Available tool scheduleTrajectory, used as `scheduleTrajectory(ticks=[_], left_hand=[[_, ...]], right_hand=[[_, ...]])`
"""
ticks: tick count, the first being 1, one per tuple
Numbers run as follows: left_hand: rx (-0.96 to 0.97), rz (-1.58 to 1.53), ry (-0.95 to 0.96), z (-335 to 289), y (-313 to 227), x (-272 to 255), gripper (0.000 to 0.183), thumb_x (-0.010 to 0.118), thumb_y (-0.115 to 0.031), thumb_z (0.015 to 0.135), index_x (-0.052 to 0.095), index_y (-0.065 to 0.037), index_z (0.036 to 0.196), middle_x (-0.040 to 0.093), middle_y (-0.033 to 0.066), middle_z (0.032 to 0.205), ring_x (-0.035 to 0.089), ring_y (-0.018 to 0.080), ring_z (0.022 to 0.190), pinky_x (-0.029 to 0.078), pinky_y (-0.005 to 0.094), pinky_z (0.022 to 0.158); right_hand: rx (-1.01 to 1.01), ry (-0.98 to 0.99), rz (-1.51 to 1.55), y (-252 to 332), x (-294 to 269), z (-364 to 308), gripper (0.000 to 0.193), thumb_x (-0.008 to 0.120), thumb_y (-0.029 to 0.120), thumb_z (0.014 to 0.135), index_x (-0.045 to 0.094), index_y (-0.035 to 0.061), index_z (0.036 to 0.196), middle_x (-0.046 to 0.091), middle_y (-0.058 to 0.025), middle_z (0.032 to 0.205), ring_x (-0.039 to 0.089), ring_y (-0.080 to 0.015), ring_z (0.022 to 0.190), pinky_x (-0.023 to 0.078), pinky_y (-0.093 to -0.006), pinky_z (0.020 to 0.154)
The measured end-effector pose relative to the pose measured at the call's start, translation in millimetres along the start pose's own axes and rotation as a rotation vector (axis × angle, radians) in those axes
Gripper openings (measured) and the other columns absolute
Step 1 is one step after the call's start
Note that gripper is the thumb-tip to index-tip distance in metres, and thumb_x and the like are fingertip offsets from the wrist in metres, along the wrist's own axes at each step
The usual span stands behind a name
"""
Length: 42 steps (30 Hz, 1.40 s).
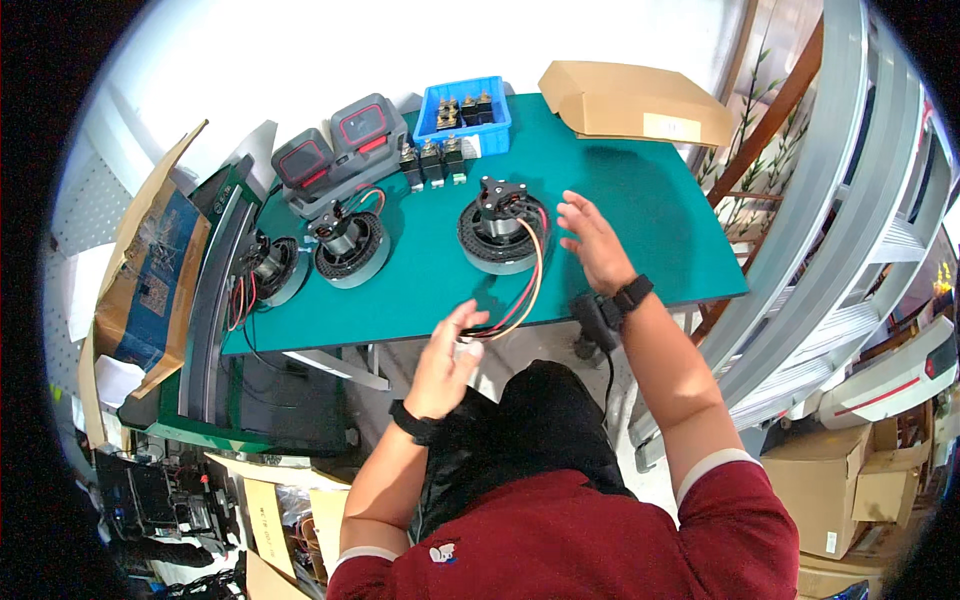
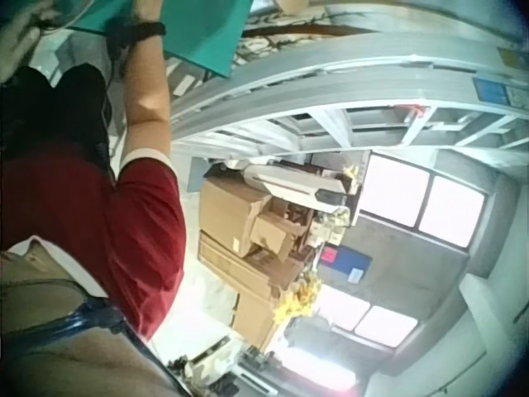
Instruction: The recorder is inspecting and handling electrical motor components on a workshop table.
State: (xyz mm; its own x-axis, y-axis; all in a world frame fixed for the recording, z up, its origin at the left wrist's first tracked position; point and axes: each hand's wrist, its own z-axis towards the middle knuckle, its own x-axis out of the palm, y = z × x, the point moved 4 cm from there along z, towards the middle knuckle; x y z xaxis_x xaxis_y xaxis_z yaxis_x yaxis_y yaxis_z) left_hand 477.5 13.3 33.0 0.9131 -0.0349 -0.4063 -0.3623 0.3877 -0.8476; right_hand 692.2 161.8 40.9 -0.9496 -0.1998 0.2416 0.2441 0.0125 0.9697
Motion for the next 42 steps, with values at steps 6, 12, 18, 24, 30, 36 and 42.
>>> scheduleTrajectory(ticks=[6, 12, 18, 24, 30, 36, 42], left_hand=[[0.202, 0.379, 0.083, -10, -15, 0, 0.055, 0.062, -0.01, 0.078, 0.04, 0.0, 0.127, 0.054, 0.0158, 0.113, 0.049, 0.0294, 0.107, 0.036, 0.0388, 0.093], [-0.045, 0.249, 0.142, -12, -34, -21, 0.039, 0.063, -0.005, 0.076, 0.056, -0.005, 0.114, 0.054, 0.0105, 0.087, 0.055, 0.0221, 0.08, 0.044, 0.0312, 0.074], [0.363, 0.885, 0.053, 40, -55, -75, 0.024, 0.065, 0.003, 0.064, 0.063, -0.008, 0.085, 0.052, 0.0075, 0.077, 0.056, 0.0268, 0.079, 0.039, 0.0483, 0.092], [0.414, 0.935, -0.056, 89, -3, -82, 0.02, 0.059, 0.005, 0.067, 0.062, -0.006, 0.084, 0.055, 0.0118, 0.101, 0.049, 0.0338, 0.11, 0.035, 0.0494, 0.097], [0.228, 0.896, -0.057, 87, 30, -84, 0.045, 0.05, 0.012, 0.068, 0.058, -0.007, 0.108, 0.043, 0.0215, 0.128, 0.036, 0.0394, 0.123, 0.032, 0.0431, 0.102], [-0.265, -0.461, -0.345, 30, 40, -76, 0.061, 0.047, -0.003, 0.082, 0.023, -0.006, 0.138, 0.031, 0.0162, 0.139, 0.032, 0.0302, 0.127, 0.032, 0.0399, 0.1], [-0.322, -0.876, -0.355, 32, 60, -48, 0.056, 0.052, -0.03, 0.09, 0.028, -0.004, 0.134, 0.042, 0.0136, 0.129, 0.039, 0.0266, 0.121, 0.031, 0.0436, 0.1]], right_hand=[[-0.496, 0.0, -0.483, -23, 29, -5, 0.051, 0.054, 0.02, 0.09, 0.034, 0.0025, 0.133, 0.037, -0.0106, 0.136, 0.037, -0.02, 0.123, 0.03, -0.033, 0.102], [-0.626, -0.107, -0.847, -20, 37, -30, 0.053, 0.063, 0.015, 0.081, 0.043, 0.0031, 0.128, 0.032, -0.0239, 0.137, 0.031, -0.0378, 0.127, 0.029, -0.0415, 0.103], [-0.632, -0.105, -0.983, -13, 43, -39, 0.057, 0.068, 0.016, 0.074, 0.043, -0.0012, 0.122, 0.03, -0.027, 0.136, 0.034, -0.0419, 0.122, 0.032, -0.045, 0.102], [-0.639, -0.161, -1.265, -8, 63, -60, 0.063, 0.068, 0.024, 0.071, 0.043, 0.0055, 0.126, 0.031, -0.0274, 0.133, 0.038, -0.0412, 0.117, 0.034, -0.0469, 0.096], [-0.713, -0.093, -1.277, -8, 80, -92, 0.065, 0.069, 0.022, 0.07, 0.043, 0.0094, 0.128, 0.033, -0.0285, 0.131, 0.039, -0.0412, 0.116, 0.033, -0.0498, 0.095], [-0.805, -0.268, -0.888, 4, 27, -56, 0.049, 0.061, 0.019, 0.08, 0.045, 0.0025, 0.123, 0.047, -0.0201, 0.122, 0.044, -0.0339, 0.115, 0.034, -0.0425, 0.097], [-0.166, -0.197, 0.026, -28, 8, -4, 0.067, 0.034, 0.047, 0.094, 0.015, 0.0029, 0.142, 0.026, -0.019, 0.143, 0.028, -0.0251, 0.131, 0.019, -0.0376, 0.107]])
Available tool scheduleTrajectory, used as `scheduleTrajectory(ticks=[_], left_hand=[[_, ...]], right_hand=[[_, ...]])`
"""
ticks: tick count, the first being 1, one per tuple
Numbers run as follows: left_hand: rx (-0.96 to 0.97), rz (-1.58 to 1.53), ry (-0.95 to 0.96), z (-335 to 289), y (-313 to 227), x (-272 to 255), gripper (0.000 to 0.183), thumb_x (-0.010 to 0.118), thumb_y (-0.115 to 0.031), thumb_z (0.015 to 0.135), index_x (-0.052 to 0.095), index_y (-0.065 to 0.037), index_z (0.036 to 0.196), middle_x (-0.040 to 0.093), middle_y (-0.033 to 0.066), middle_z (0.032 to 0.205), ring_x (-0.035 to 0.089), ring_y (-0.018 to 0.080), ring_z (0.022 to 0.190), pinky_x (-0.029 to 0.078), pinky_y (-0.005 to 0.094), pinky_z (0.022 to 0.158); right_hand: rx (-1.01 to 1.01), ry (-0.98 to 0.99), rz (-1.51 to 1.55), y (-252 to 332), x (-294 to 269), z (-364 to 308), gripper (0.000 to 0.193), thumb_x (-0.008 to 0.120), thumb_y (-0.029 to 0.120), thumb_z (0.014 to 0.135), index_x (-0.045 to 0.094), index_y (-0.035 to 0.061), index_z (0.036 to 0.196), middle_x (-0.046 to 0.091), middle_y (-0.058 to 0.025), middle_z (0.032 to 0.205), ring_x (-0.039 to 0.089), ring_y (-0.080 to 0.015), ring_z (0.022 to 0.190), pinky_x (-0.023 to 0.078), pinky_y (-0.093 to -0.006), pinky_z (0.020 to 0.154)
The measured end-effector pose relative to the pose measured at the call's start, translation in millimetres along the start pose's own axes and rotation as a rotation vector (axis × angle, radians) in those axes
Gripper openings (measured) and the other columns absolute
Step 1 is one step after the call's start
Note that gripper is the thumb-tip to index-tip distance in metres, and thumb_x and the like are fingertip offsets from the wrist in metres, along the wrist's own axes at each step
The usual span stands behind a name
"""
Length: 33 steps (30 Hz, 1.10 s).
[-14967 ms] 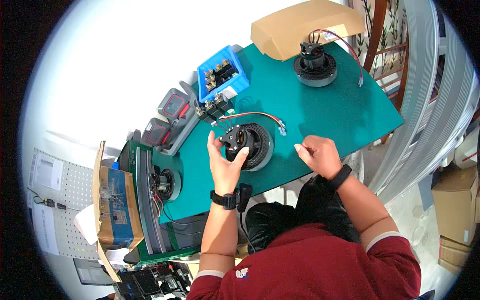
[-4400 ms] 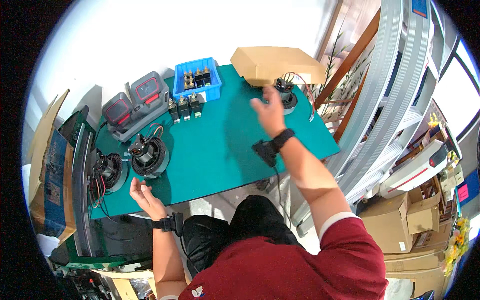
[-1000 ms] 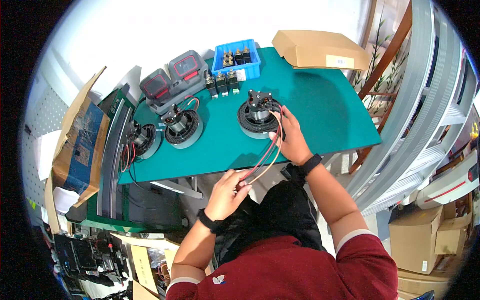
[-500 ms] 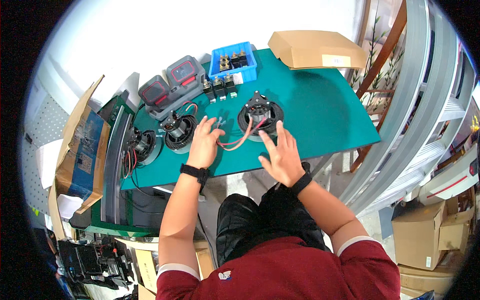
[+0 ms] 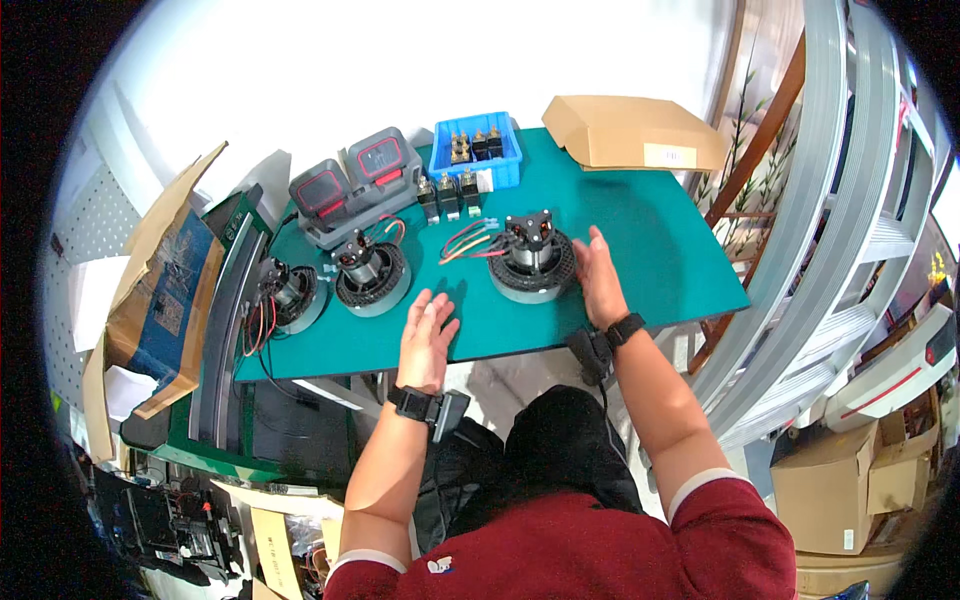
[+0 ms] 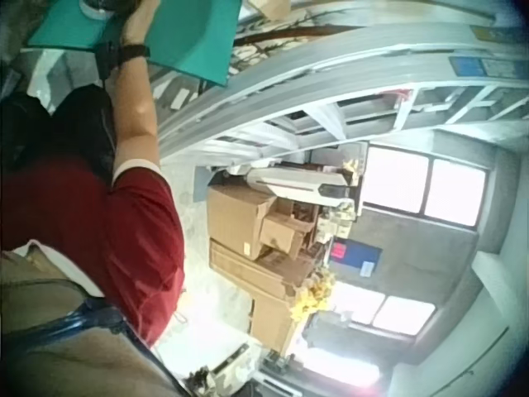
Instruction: The recorder is inspecting and handling electrical motor components on a workshop table.
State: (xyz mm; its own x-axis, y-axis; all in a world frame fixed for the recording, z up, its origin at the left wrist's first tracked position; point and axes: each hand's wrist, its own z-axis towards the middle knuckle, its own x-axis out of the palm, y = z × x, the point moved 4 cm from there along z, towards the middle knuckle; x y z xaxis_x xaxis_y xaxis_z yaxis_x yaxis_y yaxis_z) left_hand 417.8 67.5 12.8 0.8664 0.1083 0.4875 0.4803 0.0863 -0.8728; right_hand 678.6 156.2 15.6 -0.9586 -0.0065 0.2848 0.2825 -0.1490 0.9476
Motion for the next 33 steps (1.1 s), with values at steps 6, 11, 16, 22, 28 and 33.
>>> scheduleTrajectory(ticks=[6, 11, 16, 22, 28, 33], left_hand=[[0.019, 0.034, 0.092, 7, 5, 6, 0.067, 0.036, -0.046, 0.094, 0.019, 0.0, 0.139, 0.028, 0.019, 0.142, 0.026, 0.0303, 0.131, 0.02, 0.0417, 0.107], [0.027, -0.028, 0.107, 11, 3, 2, 0.07, 0.032, -0.05, 0.094, 0.016, 0.001, 0.139, 0.027, 0.0204, 0.142, 0.028, 0.0293, 0.131, 0.023, 0.0401, 0.105], [0.007, 0.01, 0.184, 12, 3, 9, 0.069, 0.03, -0.049, 0.094, 0.016, 0.001, 0.139, 0.025, 0.0204, 0.143, 0.022, 0.029, 0.134, 0.016, 0.04, 0.109], [-0.014, 0.323, 0.337, 2, 8, 38, 0.08, 0.027, -0.058, 0.091, 0.008, 0.001, 0.141, 0.023, 0.022, 0.144, 0.011, 0.0285, 0.137, 0.0, 0.0412, 0.11], [0.058, 0.353, 0.298, 13, 14, 44, 0.081, 0.028, -0.058, 0.091, 0.006, 0.002, 0.141, 0.016, 0.0202, 0.147, 0.012, 0.0258, 0.137, 0.004, 0.0375, 0.111], [0.187, 0.439, 0.158, 28, 15, 41, 0.076, 0.028, -0.053, 0.093, 0.009, 0.002, 0.141, 0.014, 0.0178, 0.147, 0.013, 0.0261, 0.137, 0.011, 0.0353, 0.11]], right_hand=[[-0.078, 0.129, -0.149, 4, 8, -38, 0.072, 0.029, 0.052, 0.093, 0.009, 0.0045, 0.143, 0.019, -0.0192, 0.146, 0.023, -0.0276, 0.133, 0.017, -0.0427, 0.108], [-0.117, 0.14, -0.195, 25, -7, -78, 0.061, 0.029, 0.046, 0.095, 0.034, -0.0024, 0.132, 0.063, -0.0168, 0.1, 0.058, -0.0225, 0.097, 0.044, -0.0353, 0.087], [-0.148, 0.014, -0.051, 28, -22, -26, 0.06, 0.029, 0.048, 0.095, 0.033, 0.0005, 0.132, 0.059, -0.0156, 0.106, 0.054, -0.0224, 0.103, 0.041, -0.035, 0.088], [0.074, 0.097, 0.158, 3, 0, -6, 0.066, 0.026, 0.052, 0.094, 0.018, 0.0045, 0.14, 0.038, -0.0222, 0.134, 0.035, -0.0304, 0.125, 0.028, -0.0399, 0.102], [-0.052, 0.018, 0.073, 5, 0, -14, 0.058, 0.027, 0.045, 0.096, 0.031, 0.0025, 0.134, 0.057, -0.0196, 0.112, 0.054, -0.025, 0.103, 0.039, -0.0366, 0.089], [-0.332, -0.227, -0.149, 16, -25, -32, 0.047, 0.031, 0.038, 0.097, 0.051, -0.0013, 0.112, 0.054, -0.0061, 0.064, 0.051, -0.0137, 0.059, 0.04, -0.0266, 0.057]])
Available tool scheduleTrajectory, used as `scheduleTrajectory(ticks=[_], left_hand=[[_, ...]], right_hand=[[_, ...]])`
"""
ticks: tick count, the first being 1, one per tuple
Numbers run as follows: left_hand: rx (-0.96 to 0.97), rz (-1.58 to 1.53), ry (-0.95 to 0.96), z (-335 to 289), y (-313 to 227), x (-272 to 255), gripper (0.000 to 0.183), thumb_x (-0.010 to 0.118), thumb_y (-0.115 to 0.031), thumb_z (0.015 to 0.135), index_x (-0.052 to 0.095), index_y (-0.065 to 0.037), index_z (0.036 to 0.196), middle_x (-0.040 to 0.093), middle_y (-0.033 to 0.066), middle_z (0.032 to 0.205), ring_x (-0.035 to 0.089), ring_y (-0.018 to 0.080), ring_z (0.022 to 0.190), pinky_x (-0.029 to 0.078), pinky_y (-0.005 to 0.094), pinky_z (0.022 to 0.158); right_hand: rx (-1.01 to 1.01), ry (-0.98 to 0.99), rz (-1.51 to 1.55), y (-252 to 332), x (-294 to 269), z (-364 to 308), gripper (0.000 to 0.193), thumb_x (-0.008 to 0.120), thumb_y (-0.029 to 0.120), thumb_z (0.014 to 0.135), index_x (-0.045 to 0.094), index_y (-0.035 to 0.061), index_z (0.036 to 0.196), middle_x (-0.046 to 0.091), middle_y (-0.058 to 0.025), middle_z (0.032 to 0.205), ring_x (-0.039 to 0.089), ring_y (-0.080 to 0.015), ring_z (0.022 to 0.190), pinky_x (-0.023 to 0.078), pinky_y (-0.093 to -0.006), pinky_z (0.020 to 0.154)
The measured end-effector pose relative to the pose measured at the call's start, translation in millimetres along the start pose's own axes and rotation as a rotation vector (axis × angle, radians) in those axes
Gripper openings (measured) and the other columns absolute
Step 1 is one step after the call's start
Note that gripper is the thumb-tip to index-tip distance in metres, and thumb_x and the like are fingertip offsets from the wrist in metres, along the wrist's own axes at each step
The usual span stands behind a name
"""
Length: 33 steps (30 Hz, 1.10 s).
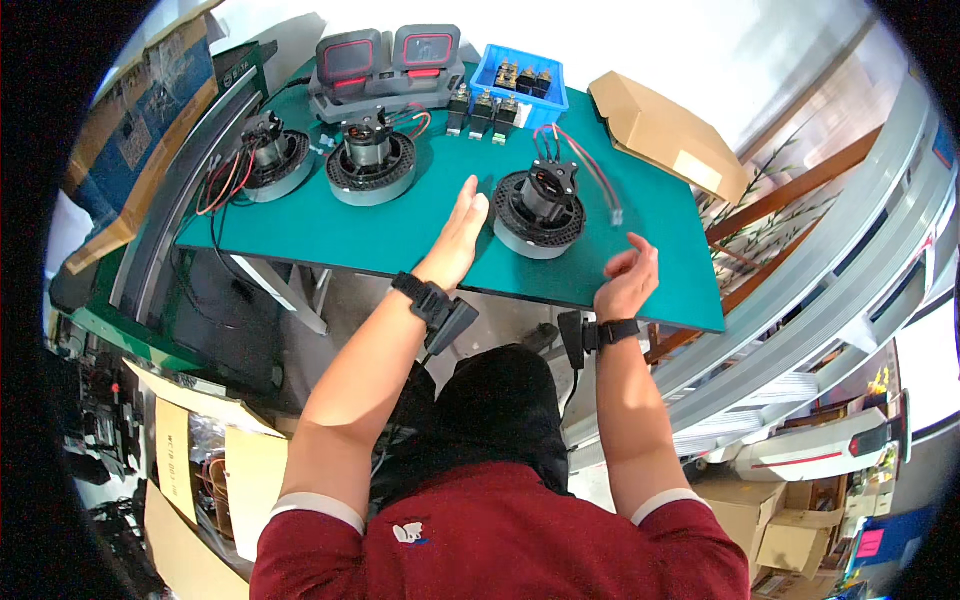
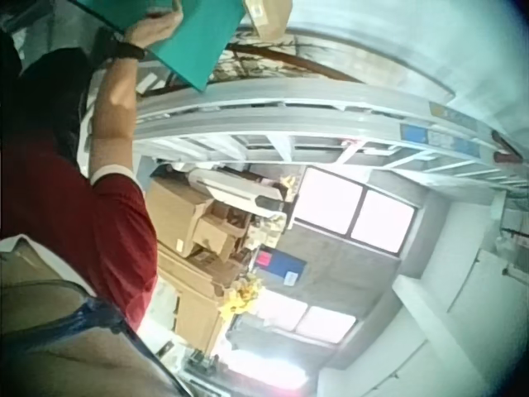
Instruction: The recorder is inspecting and handling electrical motor components on a workshop table.
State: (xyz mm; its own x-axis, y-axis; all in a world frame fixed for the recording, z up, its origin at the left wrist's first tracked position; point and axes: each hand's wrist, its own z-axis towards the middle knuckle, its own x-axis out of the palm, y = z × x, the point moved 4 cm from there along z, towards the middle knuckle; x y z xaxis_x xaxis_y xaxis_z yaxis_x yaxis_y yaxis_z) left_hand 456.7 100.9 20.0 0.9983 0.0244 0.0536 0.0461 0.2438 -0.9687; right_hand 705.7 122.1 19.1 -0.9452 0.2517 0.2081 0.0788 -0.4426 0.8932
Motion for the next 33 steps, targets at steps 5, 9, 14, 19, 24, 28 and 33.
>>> scheduleTrajectory(ticks=[5, 9, 14, 19, 24, 28, 33], left_hand=[[0.178, 0.168, -0.079, -18, 0, -3, 0.069, 0.031, -0.046, 0.094, 0.015, 0.003, 0.14, 0.028, 0.0193, 0.141, 0.027, 0.0281, 0.131, 0.02, 0.0374, 0.107], [0.242, 0.26, -0.064, -26, -11, 0, 0.066, 0.036, -0.039, 0.094, 0.015, 0.005, 0.138, 0.039, 0.0211, 0.133, 0.032, 0.031, 0.126, 0.022, 0.0389, 0.106], [0.284, 0.413, -0.022, -22, -8, 3, 0.067, 0.031, -0.041, 0.096, 0.009, 0.004, 0.14, 0.034, 0.0181, 0.139, 0.025, 0.0319, 0.132, 0.02, 0.0386, 0.107], [0.273, 0.564, -0.192, -7, 7, 6, 0.066, 0.041, -0.037, 0.094, 0.016, 0.006, 0.137, 0.041, 0.0261, 0.131, 0.035, 0.0342, 0.127, 0.025, 0.0418, 0.104], [0.306, 0.238, -0.246, -35, -9, 0, 0.063, 0.045, -0.036, 0.092, 0.02, 0.001, 0.137, 0.052, 0.026, 0.119, 0.047, 0.0363, 0.116, 0.035, 0.0421, 0.096], [0.317, 0.364, -0.128, -36, -13, 10, 0.066, 0.049, -0.032, 0.091, 0.019, 0.004, 0.137, 0.053, 0.0271, 0.116, 0.041, 0.0375, 0.121, 0.032, 0.0416, 0.099], [0.231, 0.807, -0.084, -19, -7, 17, 0.066, 0.045, -0.021, 0.092, 0.007, 0.002, 0.141, 0.032, 0.0248, 0.138, 0.026, 0.0351, 0.132, 0.025, 0.0398, 0.105]], right_hand=[[-0.275, -0.161, -0.126, 17, -25, 18, 0.044, 0.032, 0.036, 0.096, 0.054, -0.001, 0.1, 0.05, -0.0018, 0.06, 0.044, -0.0095, 0.053, 0.036, -0.0242, 0.051], [0.086, -0.075, -0.053, -16, -33, 48, 0.046, 0.032, 0.041, 0.094, 0.049, 0.0039, 0.116, 0.057, -0.0064, 0.097, 0.052, -0.0148, 0.082, 0.04, -0.0297, 0.07], [0.024, 0.189, -0.189, -19, -13, 47, 0.051, 0.028, 0.045, 0.094, 0.042, 0.008, 0.128, 0.05, -0.0074, 0.122, 0.045, -0.0194, 0.11, 0.032, -0.0365, 0.091], [0.044, 0.176, -0.234, -23, -12, 50, 0.052, 0.029, 0.045, 0.094, 0.04, 0.0088, 0.13, 0.045, -0.0081, 0.127, 0.041, -0.0199, 0.115, 0.03, -0.0365, 0.092], [0.122, 0.011, -0.252, -23, -20, 52, 0.052, 0.031, 0.043, 0.095, 0.038, 0.0059, 0.131, 0.042, -0.009, 0.13, 0.037, -0.0209, 0.119, 0.028, -0.0363, 0.096], [-0.086, 0.191, -0.352, -26, -15, 55, 0.054, 0.035, 0.039, 0.096, 0.035, -0.0001, 0.132, 0.04, -0.0106, 0.129, 0.039, -0.0221, 0.117, 0.029, -0.0343, 0.098], [0.041, 0.14, -0.156, -17, -11, 47, 0.053, 0.034, 0.041, 0.096, 0.041, -0.0022, 0.126, 0.054, -0.0127, 0.107, 0.055, -0.0193, 0.087, 0.04, -0.0307, 0.084]])
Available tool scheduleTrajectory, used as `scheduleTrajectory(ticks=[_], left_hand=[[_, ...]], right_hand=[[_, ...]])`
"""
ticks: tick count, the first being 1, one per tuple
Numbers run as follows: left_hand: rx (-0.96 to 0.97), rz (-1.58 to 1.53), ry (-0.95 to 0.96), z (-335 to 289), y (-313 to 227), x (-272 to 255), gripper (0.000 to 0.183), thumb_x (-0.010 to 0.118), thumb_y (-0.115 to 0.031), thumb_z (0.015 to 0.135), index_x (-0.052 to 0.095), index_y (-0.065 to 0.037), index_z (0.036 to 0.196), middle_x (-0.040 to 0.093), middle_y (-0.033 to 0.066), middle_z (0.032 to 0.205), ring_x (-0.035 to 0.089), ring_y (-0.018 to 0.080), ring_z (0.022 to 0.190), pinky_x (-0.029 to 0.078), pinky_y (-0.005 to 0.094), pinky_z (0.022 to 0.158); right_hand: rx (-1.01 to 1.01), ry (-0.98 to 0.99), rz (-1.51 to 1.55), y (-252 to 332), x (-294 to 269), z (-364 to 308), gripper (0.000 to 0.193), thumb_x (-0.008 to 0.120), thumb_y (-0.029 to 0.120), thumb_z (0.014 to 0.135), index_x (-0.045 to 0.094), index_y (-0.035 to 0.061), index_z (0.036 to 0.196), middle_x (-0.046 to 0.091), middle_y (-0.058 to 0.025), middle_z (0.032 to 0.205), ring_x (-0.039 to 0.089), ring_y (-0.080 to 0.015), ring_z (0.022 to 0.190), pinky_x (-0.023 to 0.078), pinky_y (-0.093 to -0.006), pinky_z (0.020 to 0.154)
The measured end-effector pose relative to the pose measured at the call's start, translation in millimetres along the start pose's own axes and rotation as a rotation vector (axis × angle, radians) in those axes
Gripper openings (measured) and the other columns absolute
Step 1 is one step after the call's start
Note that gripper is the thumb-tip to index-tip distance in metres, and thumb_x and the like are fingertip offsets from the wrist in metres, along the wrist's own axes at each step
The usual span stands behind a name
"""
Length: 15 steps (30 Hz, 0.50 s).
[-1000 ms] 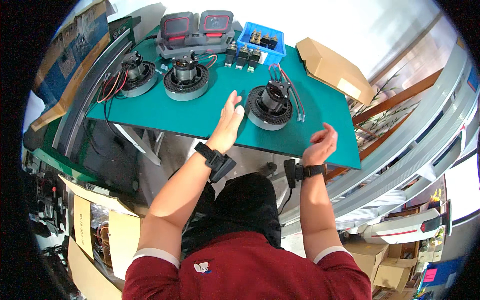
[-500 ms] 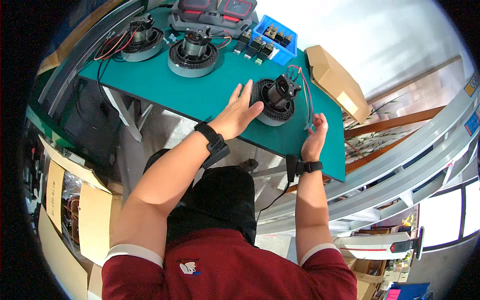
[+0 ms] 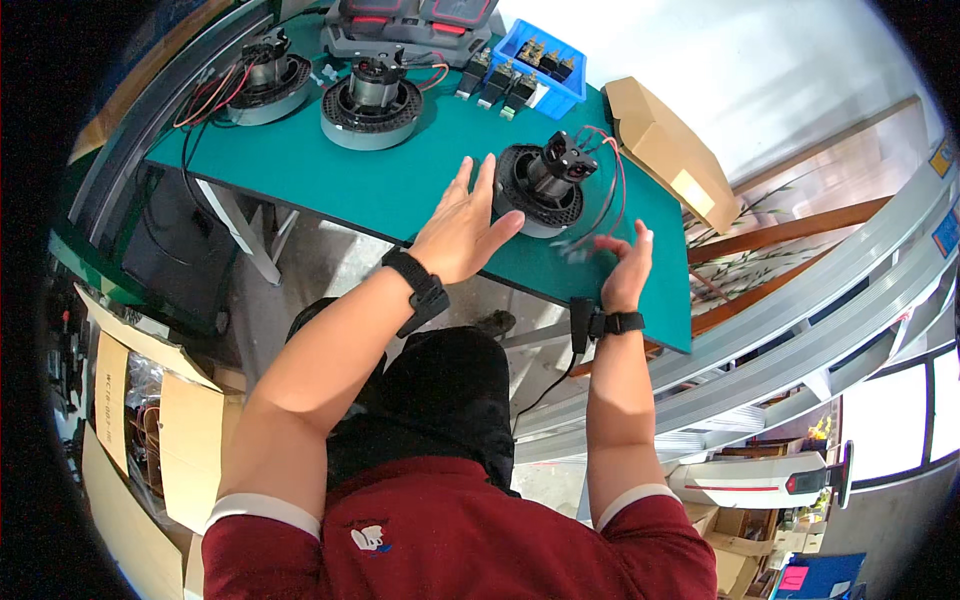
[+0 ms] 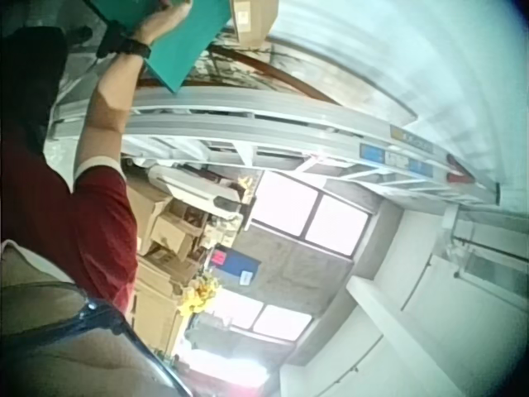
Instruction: The recorder is inspecting and handling electrical motor components on a workshop table.
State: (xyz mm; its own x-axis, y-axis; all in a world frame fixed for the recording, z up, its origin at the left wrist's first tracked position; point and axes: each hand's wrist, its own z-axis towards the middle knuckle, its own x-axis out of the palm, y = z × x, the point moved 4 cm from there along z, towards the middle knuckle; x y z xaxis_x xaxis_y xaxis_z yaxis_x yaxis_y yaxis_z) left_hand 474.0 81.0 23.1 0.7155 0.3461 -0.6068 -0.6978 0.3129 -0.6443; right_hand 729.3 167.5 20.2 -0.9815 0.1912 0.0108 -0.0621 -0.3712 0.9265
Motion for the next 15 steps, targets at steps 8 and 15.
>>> scheduleTrajectory(ticks=[8, 15], left_hand=[[-0.02, -0.729, -0.185, -18, 5, -18, 0.066, 0.051, -0.023, 0.089, 0.018, 0.007, 0.137, 0.042, 0.028, 0.128, 0.038, 0.037, 0.124, 0.026, 0.0412, 0.104], [0.195, -0.094, -0.071, -14, -14, -12, 0.076, 0.057, -0.011, 0.082, 0.008, 0.005, 0.138, 0.043, 0.0282, 0.128, 0.033, 0.0393, 0.126, 0.024, 0.0438, 0.105]], right_hand=[[0.12, -0.14, 0.215, -10, -17, 5, 0.048, 0.031, 0.041, 0.096, 0.048, -0.0008, 0.114, 0.055, -0.0061, 0.066, 0.049, -0.0146, 0.061, 0.039, -0.0259, 0.064], [0.047, -0.177, -0.055, -12, -19, 4, 0.049, 0.032, 0.042, 0.095, 0.04, 0.0049, 0.126, 0.052, -0.0142, 0.111, 0.056, -0.0193, 0.08, 0.043, -0.0303, 0.07]])
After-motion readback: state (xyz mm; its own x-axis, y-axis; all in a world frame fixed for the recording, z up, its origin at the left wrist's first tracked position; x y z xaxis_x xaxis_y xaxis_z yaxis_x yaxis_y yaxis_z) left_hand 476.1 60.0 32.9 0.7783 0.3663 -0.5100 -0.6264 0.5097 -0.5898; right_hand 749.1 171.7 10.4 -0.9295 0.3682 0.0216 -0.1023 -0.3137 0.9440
